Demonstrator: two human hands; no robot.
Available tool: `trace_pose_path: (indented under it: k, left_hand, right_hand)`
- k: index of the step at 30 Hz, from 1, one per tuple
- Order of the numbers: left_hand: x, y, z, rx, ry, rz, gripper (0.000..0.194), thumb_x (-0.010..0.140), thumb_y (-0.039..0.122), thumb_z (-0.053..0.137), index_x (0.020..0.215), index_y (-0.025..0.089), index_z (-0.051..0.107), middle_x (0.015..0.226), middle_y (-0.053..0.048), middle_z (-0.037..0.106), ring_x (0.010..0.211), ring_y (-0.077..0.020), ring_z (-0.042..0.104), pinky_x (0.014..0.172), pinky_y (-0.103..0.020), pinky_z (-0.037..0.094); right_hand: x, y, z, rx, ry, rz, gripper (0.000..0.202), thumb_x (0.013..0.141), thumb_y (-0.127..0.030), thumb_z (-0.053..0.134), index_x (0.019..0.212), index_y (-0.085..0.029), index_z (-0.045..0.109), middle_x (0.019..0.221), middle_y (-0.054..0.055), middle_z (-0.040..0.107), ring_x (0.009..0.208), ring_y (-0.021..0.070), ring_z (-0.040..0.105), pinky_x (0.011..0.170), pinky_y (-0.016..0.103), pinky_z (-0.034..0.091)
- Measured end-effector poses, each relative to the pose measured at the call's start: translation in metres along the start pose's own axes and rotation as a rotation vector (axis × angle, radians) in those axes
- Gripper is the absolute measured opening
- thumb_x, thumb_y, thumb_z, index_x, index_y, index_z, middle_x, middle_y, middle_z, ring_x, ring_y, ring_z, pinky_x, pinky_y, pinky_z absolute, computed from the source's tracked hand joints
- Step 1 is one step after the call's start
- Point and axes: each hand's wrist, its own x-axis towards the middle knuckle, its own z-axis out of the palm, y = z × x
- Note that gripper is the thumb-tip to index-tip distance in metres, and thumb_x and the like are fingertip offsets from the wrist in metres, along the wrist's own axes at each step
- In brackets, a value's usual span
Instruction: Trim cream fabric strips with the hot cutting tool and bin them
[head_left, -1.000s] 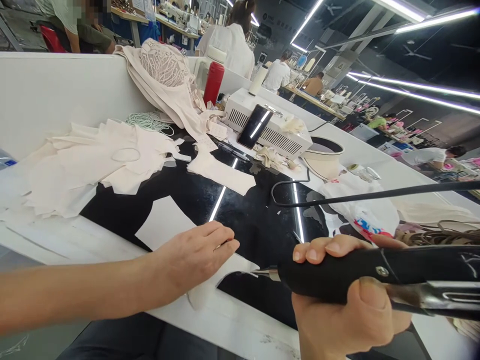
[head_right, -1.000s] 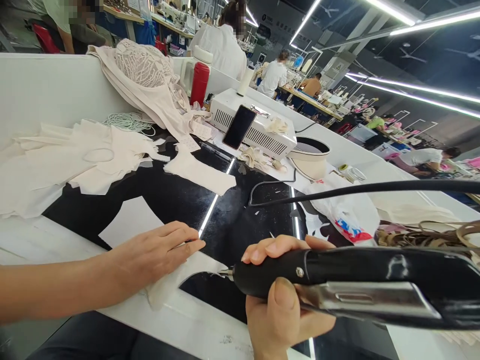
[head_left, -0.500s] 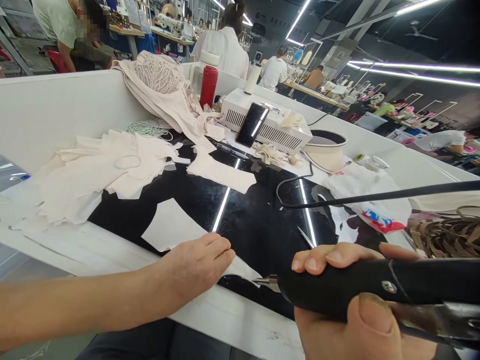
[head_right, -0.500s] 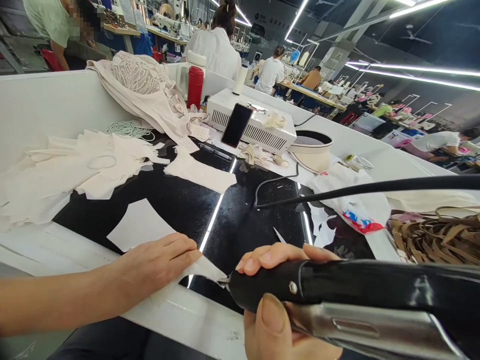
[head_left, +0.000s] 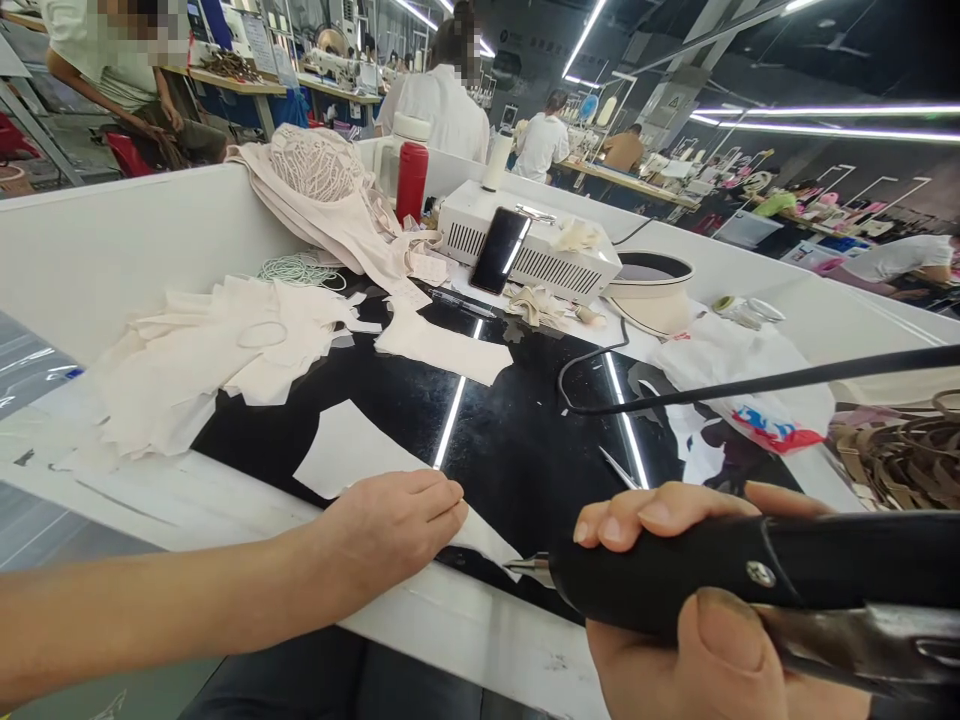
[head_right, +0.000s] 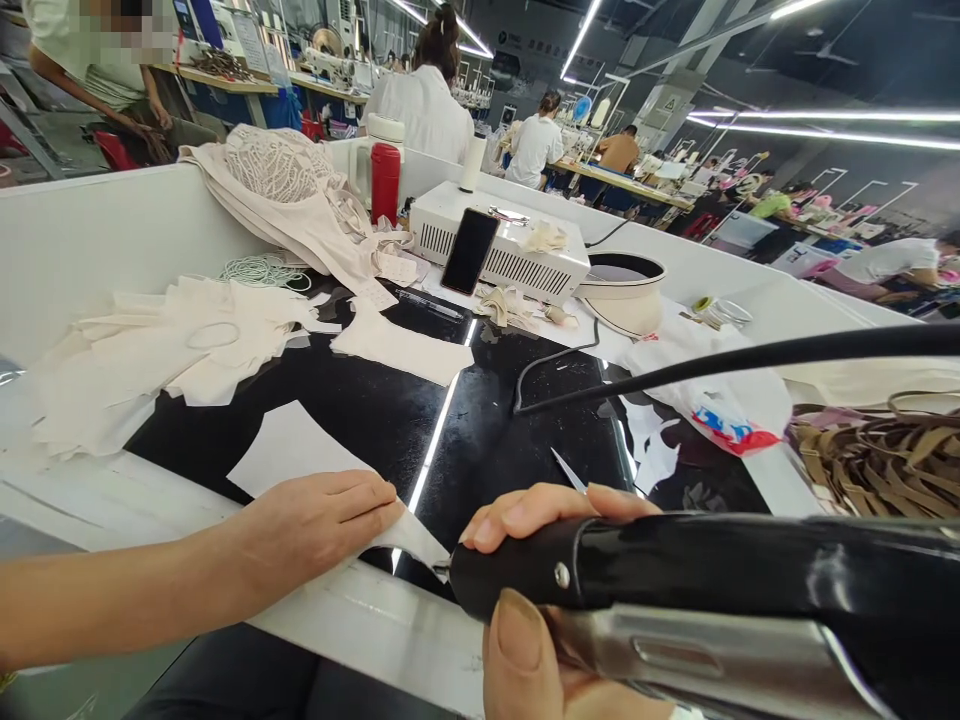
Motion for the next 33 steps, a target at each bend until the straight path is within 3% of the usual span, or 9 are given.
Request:
trace_pose_path:
  k: [3, 6, 9, 12, 20, 28, 33]
  left_hand:
    - [0.002, 0.004, -0.002, 0.025, -0.013, 0.004, 0.032, 0.098, -0.009, 0.054, 0.121, 0.009, 0.068, 0.11, -0.006, 0.075, 0.102, -0.0178, 0.071, 0.088, -0.027, 0.059]
    - [0.005, 0.012, -0.005, -0.001, -0.01, -0.001, 0.016, 0.105, 0.016, 0.069, 0.12, 0.009, 0.069, 0.103, -0.006, 0.074, 0.095, -0.0215, 0.071, 0.081, -0.033, 0.06]
    - [0.007, 0.021, -0.006, -0.025, 0.01, -0.041, 0.058, 0.094, 0.055, 0.085, 0.13, 0.014, 0.065, 0.104, -0.006, 0.075, 0.097, -0.0263, 0.071, 0.082, -0.037, 0.06]
    - [0.007, 0.029, -0.006, 0.014, 0.02, -0.066, 0.08, 0.082, 0.073, 0.088, 0.134, 0.017, 0.064, 0.112, -0.009, 0.077, 0.104, -0.029, 0.071, 0.089, -0.039, 0.059]
    - [0.005, 0.039, -0.005, 0.074, 0.016, -0.094, 0.086, 0.076, 0.08, 0.088, 0.133, 0.018, 0.067, 0.115, -0.01, 0.079, 0.107, -0.0283, 0.073, 0.095, -0.036, 0.055]
    - [0.0, 0.034, 0.0, 0.081, 0.052, -0.106, 0.091, 0.071, 0.081, 0.09, 0.133, 0.019, 0.068, 0.116, -0.01, 0.079, 0.11, -0.0273, 0.072, 0.098, -0.035, 0.054]
    - [0.003, 0.036, 0.0, 0.075, 0.065, -0.097, 0.089, 0.072, 0.082, 0.089, 0.131, 0.018, 0.069, 0.114, -0.01, 0.079, 0.109, -0.028, 0.072, 0.098, -0.036, 0.054]
  right_hand:
    - [-0.001, 0.002, -0.009, 0.028, -0.113, -0.006, 0.041, 0.086, -0.025, 0.083, 0.124, -0.024, 0.068, 0.088, -0.004, 0.074, 0.068, 0.0164, 0.067, 0.059, 0.034, 0.064]
    - [-0.003, 0.003, -0.014, 0.053, -0.132, 0.0, 0.041, 0.088, -0.023, 0.08, 0.127, -0.024, 0.068, 0.09, -0.003, 0.074, 0.07, 0.0165, 0.068, 0.061, 0.035, 0.064]
    - [-0.004, 0.003, -0.014, 0.034, -0.113, 0.002, 0.041, 0.087, -0.024, 0.08, 0.127, -0.025, 0.068, 0.089, -0.003, 0.073, 0.069, 0.0166, 0.068, 0.061, 0.035, 0.065]
    - [-0.005, 0.0, -0.01, -0.012, -0.062, 0.016, 0.042, 0.083, -0.028, 0.084, 0.122, -0.025, 0.068, 0.086, -0.004, 0.072, 0.066, 0.0169, 0.066, 0.059, 0.035, 0.064]
    - [0.009, 0.001, 0.016, 0.037, 0.113, 0.025, 0.042, 0.072, -0.029, 0.086, 0.109, -0.023, 0.067, 0.074, -0.006, 0.069, 0.055, 0.0155, 0.059, 0.046, 0.03, 0.057]
    - [0.019, 0.026, 0.027, 0.073, -0.012, 0.023, 0.037, 0.08, -0.029, 0.083, 0.112, -0.024, 0.065, 0.078, -0.005, 0.066, 0.058, 0.0144, 0.059, 0.048, 0.029, 0.054]
    - [0.016, 0.025, 0.026, 0.072, -0.038, 0.018, 0.037, 0.081, -0.029, 0.083, 0.112, -0.023, 0.065, 0.078, -0.005, 0.067, 0.058, 0.014, 0.061, 0.048, 0.029, 0.055]
